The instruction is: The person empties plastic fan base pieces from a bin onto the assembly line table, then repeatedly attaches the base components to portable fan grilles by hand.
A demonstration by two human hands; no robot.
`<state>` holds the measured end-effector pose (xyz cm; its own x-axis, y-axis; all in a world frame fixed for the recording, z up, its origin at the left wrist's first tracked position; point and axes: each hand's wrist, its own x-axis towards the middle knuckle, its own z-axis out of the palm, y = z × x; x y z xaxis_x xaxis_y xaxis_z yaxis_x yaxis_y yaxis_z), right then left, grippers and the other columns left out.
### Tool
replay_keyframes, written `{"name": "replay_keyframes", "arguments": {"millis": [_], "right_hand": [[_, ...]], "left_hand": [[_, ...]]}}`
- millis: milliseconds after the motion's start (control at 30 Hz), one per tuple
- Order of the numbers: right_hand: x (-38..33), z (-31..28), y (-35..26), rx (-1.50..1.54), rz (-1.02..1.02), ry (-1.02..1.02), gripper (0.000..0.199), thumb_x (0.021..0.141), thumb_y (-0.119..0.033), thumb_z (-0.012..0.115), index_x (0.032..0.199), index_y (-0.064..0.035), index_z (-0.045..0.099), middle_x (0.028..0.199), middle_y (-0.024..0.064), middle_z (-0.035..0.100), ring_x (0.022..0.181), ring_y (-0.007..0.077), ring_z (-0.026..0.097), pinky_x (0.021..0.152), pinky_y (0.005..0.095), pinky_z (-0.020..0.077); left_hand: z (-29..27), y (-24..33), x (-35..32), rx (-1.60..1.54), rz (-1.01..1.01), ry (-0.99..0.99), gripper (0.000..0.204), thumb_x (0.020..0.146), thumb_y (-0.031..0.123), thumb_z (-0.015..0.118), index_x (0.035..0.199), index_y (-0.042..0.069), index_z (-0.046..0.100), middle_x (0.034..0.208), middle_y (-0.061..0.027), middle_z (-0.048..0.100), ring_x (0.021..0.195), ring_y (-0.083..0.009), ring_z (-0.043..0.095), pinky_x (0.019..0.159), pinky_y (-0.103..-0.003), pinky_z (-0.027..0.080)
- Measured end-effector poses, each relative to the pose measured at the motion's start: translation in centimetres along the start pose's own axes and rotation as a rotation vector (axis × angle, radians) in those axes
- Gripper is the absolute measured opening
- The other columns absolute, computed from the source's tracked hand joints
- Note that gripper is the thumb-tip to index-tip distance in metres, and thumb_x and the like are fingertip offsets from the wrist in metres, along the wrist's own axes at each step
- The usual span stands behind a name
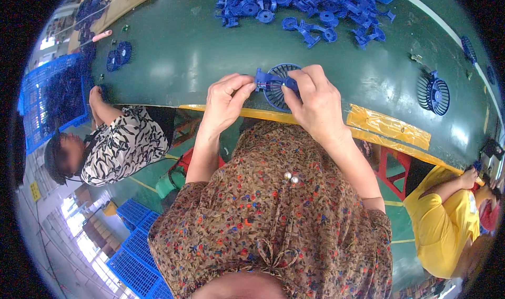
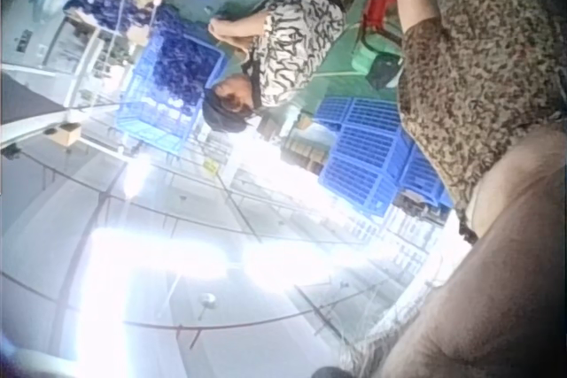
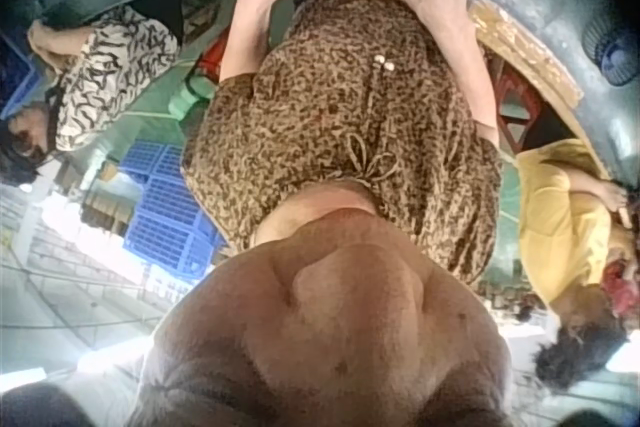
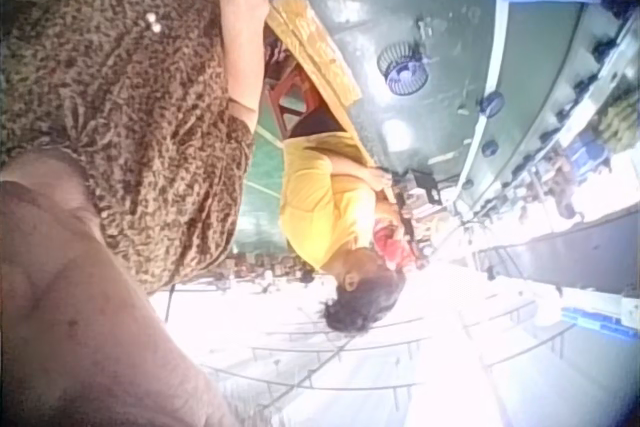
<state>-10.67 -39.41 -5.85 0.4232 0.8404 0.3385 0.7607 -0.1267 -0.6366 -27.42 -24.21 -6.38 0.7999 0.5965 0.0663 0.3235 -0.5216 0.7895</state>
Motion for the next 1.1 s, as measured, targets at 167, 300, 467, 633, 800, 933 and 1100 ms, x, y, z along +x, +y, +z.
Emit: {"name": "replay_keyframes", "arguments": {"millis": [167, 300, 467, 633, 800, 933, 1100], "right_hand": [[0.0, -0.4, 0.4, -0.01, -0.081, -0.047, 0.029, 0.078, -0.011, 0.079, 0.103, -0.0017, 0.067, 0.097, 0.0113, 0.061, 0.084, 0.0306, 0.068, 0.069, 0.0409, 0.0567], [0.4, -0.5, -0.2, -0.106, -0.092, -0.091, 0.029, 0.078, -0.013, 0.079, 0.102, -0.002, 0.068, 0.096, 0.0107, 0.06, 0.087, 0.0287, 0.067, 0.069, 0.0401, 0.0568], [0.5, 0.0, -0.9, -0.237, -0.082, -0.143, 0.026, 0.076, -0.015, 0.079, 0.097, -0.003, 0.068, 0.092, 0.0099, 0.057, 0.086, 0.0269, 0.065, 0.067, 0.0382, 0.0567], [0.7, 0.8, -1.2, -0.373, -0.048, -0.255, 0.024, 0.077, -0.016, 0.077, 0.096, -0.0043, 0.067, 0.092, 0.0087, 0.056, 0.088, 0.0263, 0.065, 0.068, 0.038, 0.0565], [1.1, 0.9, -0.9, -0.398, -0.081, -0.233, 0.013, 0.079, -0.013, 0.071, 0.08, -0.0039, 0.062, 0.089, 0.0101, 0.056, 0.083, 0.0257, 0.066, 0.064, 0.0363, 0.0563], [1.5, 0.9, -1.0, -0.392, -0.056, -0.249, 0.014, 0.078, -0.013, 0.073, 0.081, -0.0036, 0.063, 0.089, 0.0104, 0.056, 0.084, 0.0264, 0.066, 0.064, 0.0375, 0.0566], [1.3, 0.9, -1.1, -0.254, -0.06, -0.181, 0.021, 0.079, -0.015, 0.076, 0.094, -0.0042, 0.065, 0.095, 0.0106, 0.059, 0.088, 0.0307, 0.066, 0.072, 0.0412, 0.0562]], "left_hand": [[0.1, 0.0, 0.1, 0.002, 0.023, 0.005, 0.008, 0.093, 0.012, 0.067, 0.093, 0.004, 0.069, 0.078, -0.0111, 0.067, 0.078, -0.0319, 0.066, 0.07, -0.042, 0.051], [0.2, 0.0, 0.0, 0.037, 0.02, 0.019, 0.008, 0.094, 0.011, 0.064, 0.091, 0.004, 0.067, 0.08, -0.0122, 0.067, 0.079, -0.034, 0.066, 0.071, -0.044, 0.051], [0.4, 0.1, -0.1, 0.075, 0.025, 0.021, 0.011, 0.097, 0.013, 0.063, 0.092, 0.004, 0.067, 0.08, -0.0121, 0.067, 0.079, -0.0324, 0.066, 0.071, -0.042, 0.051], [0.8, 0.7, 0.2, 0.142, -0.039, 0.001, 0.022, 0.102, 0.022, 0.058, 0.098, 0.004, 0.07, 0.075, -0.0121, 0.068, 0.077, -0.0311, 0.067, 0.072, -0.04, 0.052], [1.8, 1.9, 1.3, 0.123, -0.132, 0.03, 0.039, 0.099, 0.035, 0.062, 0.115, 0.0, 0.064, 0.071, -0.0135, 0.067, 0.067, -0.0342, 0.067, 0.065, -0.045, 0.051], [2.4, 1.8, 1.7, 0.188, -0.13, 0.063, 0.045, 0.097, 0.033, 0.065, 0.124, -0.002, 0.056, 0.066, -0.0118, 0.064, 0.061, -0.0345, 0.065, 0.061, -0.047, 0.049], [3.8, 0.5, 1.3, 0.215, -0.025, 0.198, 0.041, 0.093, 0.025, 0.069, 0.123, 0.003, 0.053, 0.064, -0.0108, 0.062, 0.06, -0.0364, 0.063, 0.058, -0.05, 0.048]]}}
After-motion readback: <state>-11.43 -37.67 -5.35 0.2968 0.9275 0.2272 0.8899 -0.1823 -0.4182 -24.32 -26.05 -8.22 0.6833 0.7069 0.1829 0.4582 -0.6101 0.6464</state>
